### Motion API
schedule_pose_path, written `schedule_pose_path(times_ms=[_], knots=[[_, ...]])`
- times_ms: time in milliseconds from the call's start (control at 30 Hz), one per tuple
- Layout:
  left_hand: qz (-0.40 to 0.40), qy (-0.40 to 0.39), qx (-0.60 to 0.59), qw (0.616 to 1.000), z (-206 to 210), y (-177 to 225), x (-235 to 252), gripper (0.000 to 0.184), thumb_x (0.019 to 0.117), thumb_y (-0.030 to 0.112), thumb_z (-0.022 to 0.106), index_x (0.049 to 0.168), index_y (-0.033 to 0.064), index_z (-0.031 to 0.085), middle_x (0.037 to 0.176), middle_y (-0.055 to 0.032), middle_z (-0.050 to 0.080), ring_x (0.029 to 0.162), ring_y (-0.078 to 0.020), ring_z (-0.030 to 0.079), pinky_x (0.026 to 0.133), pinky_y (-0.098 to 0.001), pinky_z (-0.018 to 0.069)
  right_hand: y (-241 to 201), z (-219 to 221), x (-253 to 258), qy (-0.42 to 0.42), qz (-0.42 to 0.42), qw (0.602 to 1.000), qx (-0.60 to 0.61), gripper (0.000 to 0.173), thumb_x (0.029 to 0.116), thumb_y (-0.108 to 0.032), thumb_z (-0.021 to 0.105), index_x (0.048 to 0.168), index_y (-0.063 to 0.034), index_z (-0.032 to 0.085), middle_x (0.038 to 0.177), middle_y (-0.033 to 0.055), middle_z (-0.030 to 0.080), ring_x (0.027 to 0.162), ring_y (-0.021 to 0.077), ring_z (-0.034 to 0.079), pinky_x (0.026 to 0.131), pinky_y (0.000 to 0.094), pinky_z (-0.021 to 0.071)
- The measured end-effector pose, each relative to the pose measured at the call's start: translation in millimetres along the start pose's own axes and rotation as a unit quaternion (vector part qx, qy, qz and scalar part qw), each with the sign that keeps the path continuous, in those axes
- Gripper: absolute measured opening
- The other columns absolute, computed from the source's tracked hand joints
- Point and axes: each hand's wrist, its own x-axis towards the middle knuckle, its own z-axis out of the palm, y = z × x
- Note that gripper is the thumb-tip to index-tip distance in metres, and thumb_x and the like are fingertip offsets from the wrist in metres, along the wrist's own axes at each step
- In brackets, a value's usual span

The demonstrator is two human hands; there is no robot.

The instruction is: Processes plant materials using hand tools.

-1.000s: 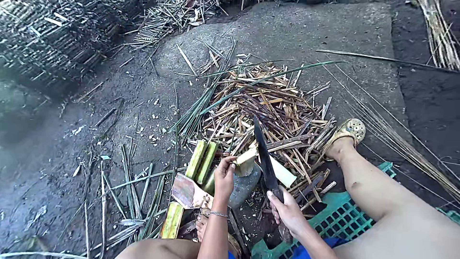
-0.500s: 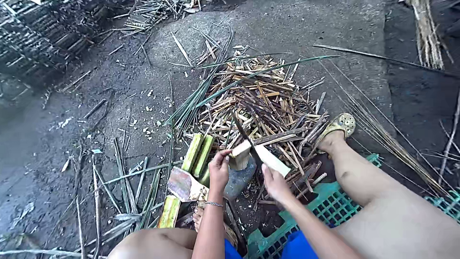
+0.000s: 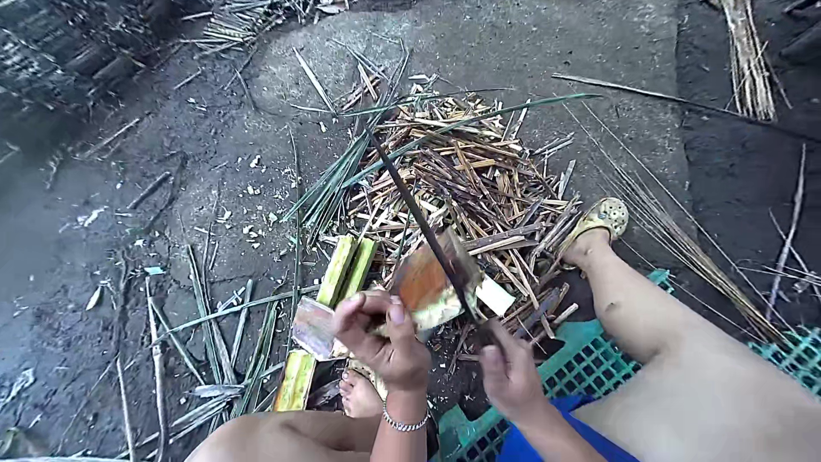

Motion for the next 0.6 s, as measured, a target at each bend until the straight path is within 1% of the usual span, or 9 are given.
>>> schedule_pose_path(times_ms=[100, 200, 233, 300, 333, 400, 467, 533, 600], knots=[[-0.213, -0.025, 0.126, 0.968, -14, -65, -45, 0.066, 0.095, 0.019, 0.058, 0.147, -0.0111, 0.03, 0.104, -0.0143, 0.061, 0.094, -0.0125, 0.06, 0.087, -0.0311, 0.0517, 47, 28, -13, -0.12, 0.246, 0.962, 0.008, 0.058, 0.1106, -0.04, 0.033, 0.106, 0.0065, 0.067, 0.075, 0.0151, 0.062, 0.07, 0.0258, 0.062, 0.072, 0.0494, 0.0532], [-0.296, -0.018, 0.162, 0.941, 6, -70, -21, 0.049, 0.1012, 0.016, 0.055, 0.139, -0.0137, 0.042, 0.123, -0.0256, 0.059, 0.113, -0.0241, 0.058, 0.099, -0.0389, 0.048, 41, 21, 16, -0.16, 0.324, 0.932, 0.027, 0.059, 0.1116, -0.042, 0.032, 0.108, 0.0039, 0.068, 0.076, 0.0133, 0.06, 0.068, 0.026, 0.06, 0.071, 0.0491, 0.0519], [-0.275, 0.0, 0.147, 0.95, 8, -55, -17, 0.039, 0.1005, 0.013, 0.054, 0.128, -0.0135, 0.049, 0.116, -0.0216, 0.06, 0.107, -0.02, 0.059, 0.095, -0.0351, 0.049, 29, 12, 11, -0.156, 0.307, 0.938, 0.041, 0.058, 0.1111, -0.044, 0.032, 0.105, 0.0021, 0.067, 0.071, 0.0093, 0.057, 0.063, 0.022, 0.057, 0.065, 0.0453, 0.0511], [-0.148, 0.022, 0.05, 0.987, 13, -22, -6, 0.02, 0.0975, 0.017, 0.055, 0.109, 0.0009, 0.054, 0.095, 0.0025, 0.059, 0.09, -0.0014, 0.061, 0.083, -0.0209, 0.0523, 9, -2, 5, -0.083, 0.164, 0.981, 0.057, 0.057, 0.1081, -0.048, 0.033, 0.093, -0.0037, 0.066, 0.061, -0.002, 0.05, 0.052, 0.0075, 0.05, 0.053, 0.0308, 0.0469], [-0.075, 0.01, -0.021, 0.997, 14, -5, -2, 0.015, 0.0998, 0.025, 0.059, 0.108, 0.0134, 0.055, 0.094, 0.012, 0.063, 0.091, 0.0023, 0.063, 0.084, -0.0191, 0.054, 5, -7, 5, -0.035, 0.071, 0.994, 0.068, 0.063, 0.1069, -0.057, 0.033, 0.091, -0.0054, 0.066, 0.059, -0.0048, 0.049, 0.05, 0.0019, 0.049, 0.05, 0.0245, 0.0456], [0.014, -0.034, -0.084, 0.996, 4, 18, -7, 0.025, 0.0989, 0.043, 0.064, 0.117, 0.0262, 0.059, 0.099, 0.0163, 0.069, 0.094, 0.0021, 0.065, 0.087, -0.0193, 0.054, 9, -5, -6, 0.005, -0.027, 0.996, 0.086, 0.073, 0.1029, -0.069, 0.026, 0.092, -0.0063, 0.062, 0.059, -0.0031, 0.05, 0.051, -0.0007, 0.051, 0.049, 0.0203, 0.0467], [-0.022, -0.042, -0.022, 0.999, -4, -10, -31, 0.035, 0.0979, 0.04, 0.065, 0.119, 0.014, 0.055, 0.098, 0.0096, 0.068, 0.094, 0.0004, 0.064, 0.088, -0.0208, 0.0532, 37, 13, -18, -0.016, 0.044, 0.996, 0.071, 0.073, 0.1069, -0.061, 0.029, 0.096, -0.0003, 0.068, 0.063, 0.0029, 0.058, 0.056, 0.0062, 0.057, 0.055, 0.0288, 0.0526], [-0.182, -0.04, 0.083, 0.979, -13, -61, -60, 0.049, 0.0922, 0.026, 0.063, 0.123, -0.0106, 0.05, 0.102, -0.0105, 0.063, 0.096, -0.0097, 0.06, 0.088, -0.0295, 0.0505, 60, 26, -24, -0.123, 0.261, 0.956, 0.047, 0.061, 0.1117, -0.041, 0.031, 0.101, 0.0068, 0.067, 0.074, 0.0144, 0.06, 0.068, 0.0238, 0.059, 0.071, 0.0473, 0.0513], [-0.295, -0.023, 0.139, 0.945, -1, -77, -44, 0.044, 0.0951, 0.022, 0.059, 0.121, -0.0122, 0.051, 0.103, -0.0152, 0.06, 0.094, -0.0138, 0.058, 0.087, -0.0328, 0.0496, 56, 28, -5, -0.168, 0.358, 0.918, 0.036, 0.059, 0.1122, -0.042, 0.031, 0.106, 0.0052, 0.067, 0.081, 0.0157, 0.061, 0.074, 0.027, 0.059, 0.076, 0.0498, 0.0501]])
